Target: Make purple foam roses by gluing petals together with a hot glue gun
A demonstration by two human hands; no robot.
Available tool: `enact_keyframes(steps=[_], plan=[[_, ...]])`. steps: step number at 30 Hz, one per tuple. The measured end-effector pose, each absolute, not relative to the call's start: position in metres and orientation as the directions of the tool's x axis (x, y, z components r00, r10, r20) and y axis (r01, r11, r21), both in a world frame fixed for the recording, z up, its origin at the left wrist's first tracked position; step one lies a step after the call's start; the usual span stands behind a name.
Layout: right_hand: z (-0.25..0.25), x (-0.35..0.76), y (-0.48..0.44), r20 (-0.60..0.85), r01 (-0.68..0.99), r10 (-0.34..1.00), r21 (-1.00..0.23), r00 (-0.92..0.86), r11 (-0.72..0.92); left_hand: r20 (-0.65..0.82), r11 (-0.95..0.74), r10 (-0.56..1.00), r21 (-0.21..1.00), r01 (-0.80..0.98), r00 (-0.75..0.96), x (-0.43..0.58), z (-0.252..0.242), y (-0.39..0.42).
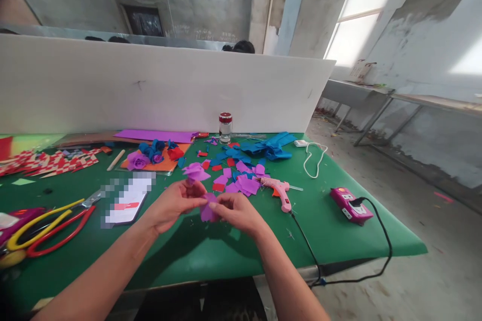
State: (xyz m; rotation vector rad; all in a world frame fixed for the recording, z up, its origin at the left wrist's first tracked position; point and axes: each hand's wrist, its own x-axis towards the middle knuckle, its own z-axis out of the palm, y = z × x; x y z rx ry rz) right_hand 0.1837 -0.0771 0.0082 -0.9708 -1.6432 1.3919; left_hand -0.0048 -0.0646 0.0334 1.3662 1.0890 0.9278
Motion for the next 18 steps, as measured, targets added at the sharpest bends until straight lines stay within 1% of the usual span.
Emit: enact_keyframes(steps=[2,4,6,7,9,12,15,18], plan=[[0.001,0.181,-0.080,-0.021,0.064,0.919,-0.998,-0.394,0.005,-0.081,0.050,0.970,0.989,0.141,0.230,-0.002,0.026,-0.062],[-0.009,0.177,-0.081,-0.101,0.079,0.931,-0.994,-0.351,-0.078,-0.076,0.029,0.974,0.976,0.216,0.213,0.002,0.017,-0.059],[-0.018,0.173,-0.081,-0.165,0.133,0.938,-0.983,-0.306,-0.130,-0.018,-0.047,0.978,0.951,0.306,0.206,0.004,0.007,-0.054],[-0.022,0.172,-0.081,-0.177,0.176,0.943,-0.976,-0.280,-0.131,0.019,-0.094,0.978,0.928,0.360,0.207,0.005,0.002,-0.052],[-0.026,0.173,-0.081,-0.131,0.283,0.968,-0.957,-0.213,-0.068,0.070,-0.169,0.974,0.859,0.484,0.216,0.005,-0.008,-0.047],[-0.022,0.192,-0.085,0.040,0.424,0.995,-0.903,-0.091,0.075,0.107,-0.224,0.969,0.762,0.607,0.223,0.002,-0.017,-0.040],[-0.015,0.237,-0.086,0.107,0.478,0.993,-0.876,0.057,0.067,0.084,-0.199,0.974,0.763,0.616,0.211,-0.001,-0.022,-0.036],[-0.015,0.293,-0.082,0.246,0.629,0.920,-0.778,0.304,0.000,0.026,-0.123,0.984,0.806,0.578,0.174,-0.004,-0.026,-0.034]])
